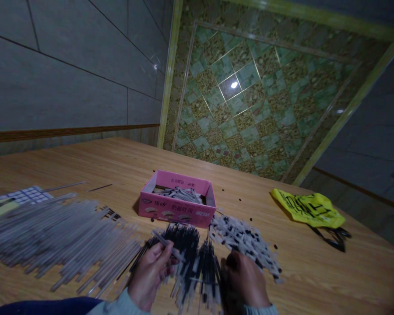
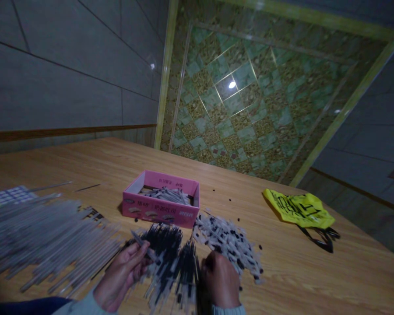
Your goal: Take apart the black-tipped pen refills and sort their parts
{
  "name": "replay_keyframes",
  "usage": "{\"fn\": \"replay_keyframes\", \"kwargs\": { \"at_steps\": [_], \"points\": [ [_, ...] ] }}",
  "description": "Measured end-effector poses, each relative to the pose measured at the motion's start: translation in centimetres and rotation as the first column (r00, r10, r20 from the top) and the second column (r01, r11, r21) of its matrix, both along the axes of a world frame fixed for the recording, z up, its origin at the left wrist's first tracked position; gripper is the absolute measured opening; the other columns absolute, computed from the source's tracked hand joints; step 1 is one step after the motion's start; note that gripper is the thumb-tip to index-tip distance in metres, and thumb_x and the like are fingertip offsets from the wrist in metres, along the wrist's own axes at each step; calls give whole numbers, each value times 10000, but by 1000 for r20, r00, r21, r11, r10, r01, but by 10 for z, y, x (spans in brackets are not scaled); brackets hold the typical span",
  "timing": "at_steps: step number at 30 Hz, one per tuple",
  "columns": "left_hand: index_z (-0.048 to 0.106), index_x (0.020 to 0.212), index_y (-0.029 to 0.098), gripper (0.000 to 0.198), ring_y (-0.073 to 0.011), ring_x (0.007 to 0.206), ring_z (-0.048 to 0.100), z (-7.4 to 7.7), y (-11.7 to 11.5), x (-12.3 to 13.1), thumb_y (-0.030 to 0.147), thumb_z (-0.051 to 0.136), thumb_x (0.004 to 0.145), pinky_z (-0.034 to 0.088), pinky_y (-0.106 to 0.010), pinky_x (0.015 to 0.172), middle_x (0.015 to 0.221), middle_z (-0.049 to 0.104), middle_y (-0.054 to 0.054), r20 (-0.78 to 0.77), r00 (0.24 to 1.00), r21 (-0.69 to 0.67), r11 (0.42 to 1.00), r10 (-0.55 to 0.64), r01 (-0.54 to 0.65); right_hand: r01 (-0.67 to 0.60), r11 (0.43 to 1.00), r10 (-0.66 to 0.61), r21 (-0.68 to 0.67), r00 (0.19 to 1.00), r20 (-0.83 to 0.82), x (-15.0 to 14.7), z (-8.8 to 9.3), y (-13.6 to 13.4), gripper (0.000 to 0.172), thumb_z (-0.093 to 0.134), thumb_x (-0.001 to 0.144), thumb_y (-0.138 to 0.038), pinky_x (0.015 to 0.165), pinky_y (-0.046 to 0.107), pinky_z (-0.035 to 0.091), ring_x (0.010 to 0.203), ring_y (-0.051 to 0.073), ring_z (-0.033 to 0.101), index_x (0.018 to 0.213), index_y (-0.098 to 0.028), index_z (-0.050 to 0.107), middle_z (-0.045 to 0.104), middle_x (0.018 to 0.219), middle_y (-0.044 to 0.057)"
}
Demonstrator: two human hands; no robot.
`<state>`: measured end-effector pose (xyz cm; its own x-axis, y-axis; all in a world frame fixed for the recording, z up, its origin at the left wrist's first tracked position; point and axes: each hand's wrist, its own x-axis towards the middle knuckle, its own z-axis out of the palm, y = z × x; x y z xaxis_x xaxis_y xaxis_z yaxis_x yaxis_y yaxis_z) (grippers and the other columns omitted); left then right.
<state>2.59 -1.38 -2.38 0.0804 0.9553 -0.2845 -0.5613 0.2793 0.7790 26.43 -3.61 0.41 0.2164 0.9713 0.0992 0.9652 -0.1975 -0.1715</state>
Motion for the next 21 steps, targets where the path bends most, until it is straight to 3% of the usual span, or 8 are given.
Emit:
{"fn": "replay_keyframes", "kwargs": {
  "at_steps": [5, 14, 21],
  "points": [
    [582, 813, 137, 317, -109, 562, 620, 3, 1, 1, 302, 764, 614, 445, -173, 458, 664, 672, -17, 5, 1000, -22, 1000, 10, -10, 37, 998, -34, -57, 998, 47, 7, -7, -1, 120, 548, 720, -250, 490, 256, 284, 723, 238, 662, 706, -234, 666, 726, 741, 64],
    [587, 807, 140, 331, -113, 565, 631, 4, -2, 1, 307, 776, 593, 445, -169, 462, 680, 690, -33, 18, 1000, -34, 999, 13, -13, -4, 996, 10, -86, 997, 71, 1, -17, 3, 172, 520, 767, -265, 520, 292, 338, 737, 278, 676, 712, -213, 674, 730, 761, 122],
    [610, 799, 147, 316, -102, 534, 598, 6, -1, 0, 358, 751, 612, 432, -176, 463, 638, 665, -16, -8, 1000, -10, 1000, -22, 22, -14, 1000, 14, -3, 1000, 11, -1, -16, 1, 203, 478, 801, -298, 510, 289, 335, 697, 267, 667, 691, -222, 630, 711, 717, 100]
  ]
}}
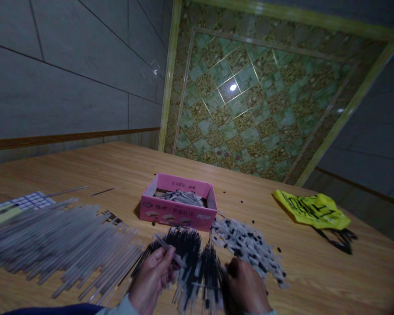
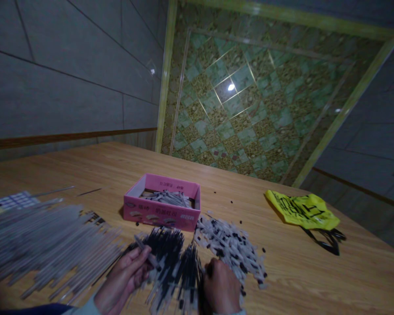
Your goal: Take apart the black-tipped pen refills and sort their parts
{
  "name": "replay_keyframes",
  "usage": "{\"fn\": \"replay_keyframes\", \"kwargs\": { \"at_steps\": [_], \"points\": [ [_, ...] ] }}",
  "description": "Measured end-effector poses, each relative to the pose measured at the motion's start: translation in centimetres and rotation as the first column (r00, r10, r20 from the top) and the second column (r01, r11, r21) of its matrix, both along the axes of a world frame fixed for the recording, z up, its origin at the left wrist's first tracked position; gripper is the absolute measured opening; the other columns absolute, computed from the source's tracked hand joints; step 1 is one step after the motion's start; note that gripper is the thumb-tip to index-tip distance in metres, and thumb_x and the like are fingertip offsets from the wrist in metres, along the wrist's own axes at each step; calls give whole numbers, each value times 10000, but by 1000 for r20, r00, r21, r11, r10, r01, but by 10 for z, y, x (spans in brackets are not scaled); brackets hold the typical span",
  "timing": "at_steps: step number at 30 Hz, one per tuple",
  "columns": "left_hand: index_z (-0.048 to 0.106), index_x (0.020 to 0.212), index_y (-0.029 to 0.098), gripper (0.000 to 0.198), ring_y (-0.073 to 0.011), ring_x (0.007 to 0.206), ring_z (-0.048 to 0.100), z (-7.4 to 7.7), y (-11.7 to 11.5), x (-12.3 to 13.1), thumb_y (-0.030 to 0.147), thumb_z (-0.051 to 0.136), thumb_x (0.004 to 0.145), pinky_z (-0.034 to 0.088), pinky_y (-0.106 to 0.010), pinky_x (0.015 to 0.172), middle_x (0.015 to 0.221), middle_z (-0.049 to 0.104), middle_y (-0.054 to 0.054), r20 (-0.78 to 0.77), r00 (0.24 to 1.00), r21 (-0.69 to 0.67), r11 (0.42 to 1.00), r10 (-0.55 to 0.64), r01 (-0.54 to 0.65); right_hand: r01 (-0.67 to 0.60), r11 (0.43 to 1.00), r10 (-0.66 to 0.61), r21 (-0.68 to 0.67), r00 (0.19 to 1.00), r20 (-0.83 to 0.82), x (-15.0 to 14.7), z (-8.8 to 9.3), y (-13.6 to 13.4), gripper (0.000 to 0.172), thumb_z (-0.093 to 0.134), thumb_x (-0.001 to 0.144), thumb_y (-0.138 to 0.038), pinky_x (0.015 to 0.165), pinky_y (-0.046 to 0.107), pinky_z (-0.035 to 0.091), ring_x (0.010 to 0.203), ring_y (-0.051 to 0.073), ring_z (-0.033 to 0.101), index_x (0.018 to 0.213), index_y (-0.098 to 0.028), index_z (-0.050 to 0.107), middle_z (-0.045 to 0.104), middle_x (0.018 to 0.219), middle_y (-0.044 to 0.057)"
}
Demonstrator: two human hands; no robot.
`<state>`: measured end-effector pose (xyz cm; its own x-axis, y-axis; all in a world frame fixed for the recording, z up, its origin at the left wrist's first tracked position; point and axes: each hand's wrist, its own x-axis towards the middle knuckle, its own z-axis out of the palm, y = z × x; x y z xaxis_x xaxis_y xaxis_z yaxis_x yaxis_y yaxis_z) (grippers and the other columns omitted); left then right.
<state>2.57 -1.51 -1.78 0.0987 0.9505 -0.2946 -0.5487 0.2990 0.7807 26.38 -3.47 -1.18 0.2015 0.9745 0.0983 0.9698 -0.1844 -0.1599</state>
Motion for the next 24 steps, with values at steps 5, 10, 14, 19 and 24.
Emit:
{"fn": "replay_keyframes", "kwargs": {
  "at_steps": [5, 10, 14, 19, 24],
  "points": [
    [645, 866, 140, 312, -100, 520, 566, 8, -7, 0, 401, 671, 695, 401, -185, 457, 552, 546, 35, -13, 992, 65, 990, -123, 124, -17, 969, 120, 245, 902, -414, -8, 7, 2, 118, 553, 734, -255, 535, 266, 378, 596, 202, 594, 634, -193, 550, 621, 591, 31],
    [658, 806, 132, 292, -55, 439, 471, 11, -13, 5, 386, 703, 667, 380, -179, 432, 545, 519, 44, 13, 973, 83, 970, -232, 230, -95, 938, 337, 333, 469, -816, -22, 19, 1, 200, 624, 733, -346, 650, 277, 452, 731, 208, 605, 805, -159, 625, 666, 760, 53],
    [618, 778, 141, 280, -102, 530, 595, 8, -10, 5, 356, 735, 643, 455, -196, 500, 620, 629, -3, 44, 982, 37, 983, -183, 182, -207, 921, 387, 331, 369, -845, -35, 21, -3, 220, 588, 775, -343, 759, 312, 451, 856, 228, 611, 890, -189, 694, 684, 885, 77],
    [585, 742, 131, 290, -117, 581, 631, 5, -5, 4, 311, 769, 608, 497, -209, 561, 671, 690, -42, 74, 997, -3, 999, -33, 33, -331, 844, 535, 421, 491, -688, -60, 11, -6, 197, 562, 787, -322, 660, 289, 436, 726, 196, 572, 785, -185, 703, 597, 723, 50],
    [569, 724, 142, 336, -134, 573, 638, 8, -7, 5, 297, 807, 546, 512, -241, 569, 642, 692, -39, 52, 998, -10, 1000, 20, -20, -313, 820, 567, 479, 551, -612, -73, 7, -7, 208, 627, 735, -377, 606, 270, 404, 679, 187, 552, 761, -176, 674, 565, 694, 34]
  ]
}}
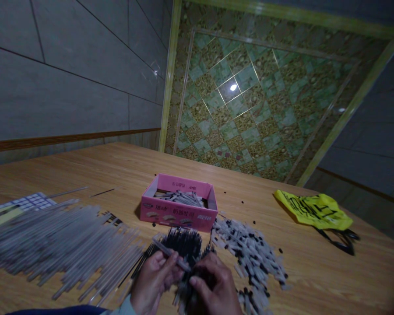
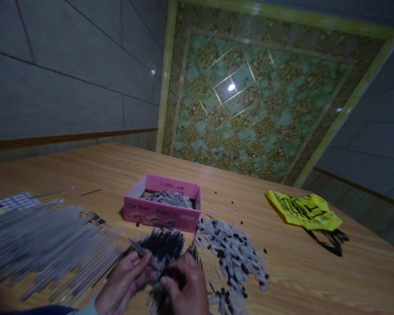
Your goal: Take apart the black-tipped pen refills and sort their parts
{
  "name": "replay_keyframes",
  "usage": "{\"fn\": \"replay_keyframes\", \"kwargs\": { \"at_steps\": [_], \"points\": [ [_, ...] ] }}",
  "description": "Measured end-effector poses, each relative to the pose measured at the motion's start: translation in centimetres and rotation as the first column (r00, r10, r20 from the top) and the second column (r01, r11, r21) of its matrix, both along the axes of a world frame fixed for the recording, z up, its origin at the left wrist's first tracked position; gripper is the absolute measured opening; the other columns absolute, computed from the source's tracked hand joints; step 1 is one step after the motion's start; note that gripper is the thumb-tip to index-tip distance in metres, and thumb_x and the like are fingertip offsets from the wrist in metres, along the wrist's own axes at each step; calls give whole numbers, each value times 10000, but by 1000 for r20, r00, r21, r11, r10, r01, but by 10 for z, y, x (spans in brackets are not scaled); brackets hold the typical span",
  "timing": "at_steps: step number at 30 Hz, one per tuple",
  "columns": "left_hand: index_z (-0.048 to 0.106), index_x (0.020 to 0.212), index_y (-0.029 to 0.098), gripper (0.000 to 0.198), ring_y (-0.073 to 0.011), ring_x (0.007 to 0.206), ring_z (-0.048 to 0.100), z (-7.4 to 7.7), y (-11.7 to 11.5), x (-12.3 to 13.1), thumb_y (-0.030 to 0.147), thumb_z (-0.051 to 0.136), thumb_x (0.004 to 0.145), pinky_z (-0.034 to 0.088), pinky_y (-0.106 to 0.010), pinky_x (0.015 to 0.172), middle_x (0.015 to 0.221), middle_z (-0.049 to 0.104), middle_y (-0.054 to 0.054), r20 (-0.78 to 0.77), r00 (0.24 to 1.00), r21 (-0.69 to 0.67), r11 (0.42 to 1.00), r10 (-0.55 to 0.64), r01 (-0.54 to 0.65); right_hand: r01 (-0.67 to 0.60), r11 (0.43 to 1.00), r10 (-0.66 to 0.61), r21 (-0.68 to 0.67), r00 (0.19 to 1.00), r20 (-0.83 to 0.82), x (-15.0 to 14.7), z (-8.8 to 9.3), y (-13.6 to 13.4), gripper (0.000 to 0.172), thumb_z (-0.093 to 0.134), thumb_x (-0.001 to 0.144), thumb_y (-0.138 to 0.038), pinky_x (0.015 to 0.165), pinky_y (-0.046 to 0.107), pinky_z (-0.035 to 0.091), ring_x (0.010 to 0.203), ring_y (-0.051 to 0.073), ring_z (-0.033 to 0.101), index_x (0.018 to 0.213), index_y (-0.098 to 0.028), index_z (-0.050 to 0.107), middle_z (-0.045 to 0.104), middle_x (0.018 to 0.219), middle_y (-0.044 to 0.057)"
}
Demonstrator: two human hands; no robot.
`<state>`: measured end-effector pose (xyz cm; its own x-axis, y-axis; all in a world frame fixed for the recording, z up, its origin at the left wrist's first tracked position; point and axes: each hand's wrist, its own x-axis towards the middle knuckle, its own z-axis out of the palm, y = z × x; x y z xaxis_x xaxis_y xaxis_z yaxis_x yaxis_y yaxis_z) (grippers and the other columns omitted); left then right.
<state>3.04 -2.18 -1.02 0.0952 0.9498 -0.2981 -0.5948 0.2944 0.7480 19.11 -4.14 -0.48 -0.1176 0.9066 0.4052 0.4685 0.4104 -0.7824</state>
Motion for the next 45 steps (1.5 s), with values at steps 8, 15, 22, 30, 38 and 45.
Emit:
{"fn": "replay_keyframes", "kwargs": {
  "at_steps": [8, 15, 22, 30, 38, 45],
  "points": [
    [553, 731, 157, 333, -138, 595, 634, -2, 0, 1, 322, 790, 566, 505, -249, 593, 649, 687, -36, -59, 998, 68, 997, -36, 40, -16, 1000, 16, -4, 996, 88, 3, -4, -1, 288, 543, 799, -418, 618, 270, 397, 702, 190, 556, 735, -167, 670, 554, 702, 44],
    [652, 882, 160, 338, -107, 531, 557, -3, 3, -7, 414, 690, 663, 414, -195, 476, 622, 588, 14, -162, 987, 148, 988, -17, 41, 15, 990, -25, -141, 997, -72, 14, -5, 2, 259, 487, 847, -379, 770, 306, 454, 847, 215, 596, 864, -200, 674, 649, 851, 69],
    [728, 942, 188, 342, -136, 516, 482, -7, 5, -12, 428, 567, 760, 355, -228, 484, 584, 527, -2, -635, 772, 359, 882, -8, 305, 50, 986, -73, -161, 988, -138, 39, 7, 1, 217, 562, 813, -349, 672, 260, 468, 790, 199, 589, 949, -188, 615, 638, 824, 42],
    [744, 889, 283, 236, -208, 648, 603, -10, 1, -11, 303, 531, 790, 414, -252, 592, 683, 681, -46, -819, 554, 432, 796, 149, 424, 35, 985, -79, -166, 960, -268, 42, 17, 1, 179, 594, 792, -347, 690, 275, 474, 823, 220, 598, 849, -198, 676, 631, 844, 55],
    [738, 883, 269, 244, -186, 655, 610, -5, -2, -8, 255, 510, 796, 418, -231, 579, 680, 671, -32, -871, 467, 407, 758, 153, 510, 46, 982, -105, -182, 938, -330, 38, 12, 2, 199, 606, 777, -370, 705, 290, 477, 835, 228, 590, 853, -200, 677, 626, 860, 64],
    [739, 845, 262, 252, -158, 674, 622, 1, -6, -6, 246, 492, 796, 455, -219, 644, 722, 696, -22, -899, 370, 415, 732, 237, 540, 46, 987, -90, -156, 954, -287, 38, 7, 3, 187, 607, 784, -347, 734, 305, 470, 840, 230, 589, 864, -197, 685, 631, 860, 69]
  ]
}}
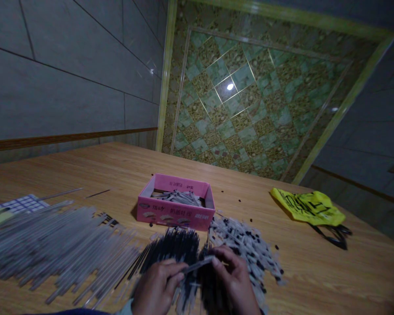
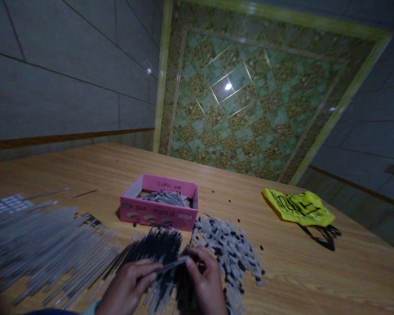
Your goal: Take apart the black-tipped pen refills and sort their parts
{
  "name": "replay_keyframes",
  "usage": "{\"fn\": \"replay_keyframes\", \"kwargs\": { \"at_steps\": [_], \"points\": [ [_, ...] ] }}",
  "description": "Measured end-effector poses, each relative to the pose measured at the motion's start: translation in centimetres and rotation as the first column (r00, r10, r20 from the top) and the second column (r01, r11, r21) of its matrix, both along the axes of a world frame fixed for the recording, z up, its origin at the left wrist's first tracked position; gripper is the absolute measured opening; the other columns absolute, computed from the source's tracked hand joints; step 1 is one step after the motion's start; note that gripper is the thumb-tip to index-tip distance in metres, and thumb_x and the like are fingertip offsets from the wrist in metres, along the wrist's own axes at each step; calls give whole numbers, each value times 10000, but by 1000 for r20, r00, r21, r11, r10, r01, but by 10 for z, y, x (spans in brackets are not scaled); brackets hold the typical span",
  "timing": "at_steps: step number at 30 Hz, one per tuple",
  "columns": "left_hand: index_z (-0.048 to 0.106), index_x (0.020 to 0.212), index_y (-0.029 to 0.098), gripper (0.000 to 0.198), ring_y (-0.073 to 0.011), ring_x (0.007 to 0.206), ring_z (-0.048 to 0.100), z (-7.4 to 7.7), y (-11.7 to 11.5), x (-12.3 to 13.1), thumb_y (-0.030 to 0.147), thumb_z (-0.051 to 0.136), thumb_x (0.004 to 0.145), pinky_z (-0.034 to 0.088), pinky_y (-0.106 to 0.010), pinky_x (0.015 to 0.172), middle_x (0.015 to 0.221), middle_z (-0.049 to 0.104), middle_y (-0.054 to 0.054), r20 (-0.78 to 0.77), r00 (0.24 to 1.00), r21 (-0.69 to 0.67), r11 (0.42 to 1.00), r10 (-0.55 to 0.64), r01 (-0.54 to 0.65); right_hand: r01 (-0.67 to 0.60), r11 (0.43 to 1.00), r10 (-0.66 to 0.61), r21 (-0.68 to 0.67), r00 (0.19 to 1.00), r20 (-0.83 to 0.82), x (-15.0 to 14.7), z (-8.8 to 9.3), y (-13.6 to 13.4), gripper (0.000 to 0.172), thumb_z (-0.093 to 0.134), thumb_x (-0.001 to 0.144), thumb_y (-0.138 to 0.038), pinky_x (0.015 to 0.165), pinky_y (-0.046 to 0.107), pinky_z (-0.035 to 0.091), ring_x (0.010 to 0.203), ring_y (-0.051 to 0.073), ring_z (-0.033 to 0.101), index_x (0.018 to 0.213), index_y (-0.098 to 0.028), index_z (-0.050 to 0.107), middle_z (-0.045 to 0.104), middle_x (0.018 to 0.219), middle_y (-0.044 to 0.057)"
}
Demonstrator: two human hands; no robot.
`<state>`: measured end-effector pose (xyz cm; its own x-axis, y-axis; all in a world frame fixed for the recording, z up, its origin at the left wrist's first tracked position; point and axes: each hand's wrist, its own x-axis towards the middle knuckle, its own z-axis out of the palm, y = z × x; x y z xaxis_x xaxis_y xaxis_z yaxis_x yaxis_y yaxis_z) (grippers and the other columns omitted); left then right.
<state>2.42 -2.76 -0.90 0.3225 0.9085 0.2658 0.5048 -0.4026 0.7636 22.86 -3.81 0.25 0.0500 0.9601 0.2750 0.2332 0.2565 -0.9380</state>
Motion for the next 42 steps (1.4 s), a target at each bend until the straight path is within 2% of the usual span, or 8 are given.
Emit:
{"fn": "replay_keyframes", "kwargs": {
  "at_steps": [8, 15, 23, 26, 29, 31, 37, 42],
  "points": [
    [730, 910, 264, 276, -161, 713, 636, -2, 3, -4, 242, 475, 805, 460, -213, 638, 748, 702, -27, -34, 998, 27, 998, 62, -61, 76, 997, -76, 30, 997, 20, 9, 3, 0, 185, 596, 792, -350, 721, 281, 477, 885, 233, 585, 864, -207, 690, 630, 919, 74],
    [726, 895, 264, 284, -165, 727, 626, 1, 2, -1, 220, 460, 806, 444, -220, 647, 752, 689, -27, -39, 999, -14, 1000, 6, -7, -3, 999, 0, 47, 999, 51, -2, 2, 0, 178, 579, 803, -328, 674, 280, 464, 783, 215, 582, 836, -192, 690, 616, 785, 55],
    [692, 802, 201, 294, -148, 640, 577, -9, 3, 1, 261, 407, 839, 401, -228, 604, 631, 629, -7, 43, 998, -135, 990, -36, 42, -53, 998, 49, 15, 982, 182, -1, 2, 0, 187, 552, 827, -326, 694, 268, 436, 769, 195, 575, 850, -185, 673, 618, 788, 43],
    [630, 713, 165, 356, -115, 467, 479, -12, 2, 5, 333, 352, 857, 358, -215, 477, 489, 499, 34, 121, 989, -311, 943, -84, 118, -76, 997, 68, 18, 961, 267, -2, 4, 0, 219, 499, 857, -336, 664, 247, 418, 732, 179, 567, 790, -182, 640, 609, 743, 26],
    [586, 729, 150, 332, -87, 348, 355, -15, 1, 10, 391, 378, 821, 281, -204, 370, 449, 436, 64, 203, 973, -506, 839, -109, 200, -62, 998, 51, 21, 935, 351, -4, 4, -2, 253, 434, 887, -340, 638, 228, 397, 695, 163, 552, 749, -184, 578, 588, 696, 9],
    [579, 683, 145, 313, -84, 339, 358, -16, 1, 11, 396, 424, 791, 272, -204, 360, 449, 452, 56, 212, 971, -533, 820, -110, 209, -34, 999, 16, 33, 905, 426, -5, 2, -2, 294, 394, 899, -353, 598, 222, 374, 642, 152, 524, 692, -188, 521, 551, 647, -2],
    [606, 519, 161, 320, -122, 481, 530, -10, -2, 9, 238, 447, 786, 358, -217, 484, 471, 555, 9, 32, 997, -254, 965, -66, 72, 34, 997, -69, 73, 815, 576, -9, -3, -3, 333, 352, 904, -376, 563, 234, 324, 578, 151, 510, 641, -198, 454, 519, 592, -1],
    [692, 631, 209, 279, -168, 608, 620, -3, -8, 9, 139, 457, 764, 410, -235, 550, 591, 673, -30, -127, 991, 30, 999, 44, -40, 111, 989, -147, 97, 796, 588, -16, -4, -5, 363, 341, 900, -394, 530, 245, 279, 523, 148, 492, 611, -201, 446, 493, 538, -6]
  ]
}}
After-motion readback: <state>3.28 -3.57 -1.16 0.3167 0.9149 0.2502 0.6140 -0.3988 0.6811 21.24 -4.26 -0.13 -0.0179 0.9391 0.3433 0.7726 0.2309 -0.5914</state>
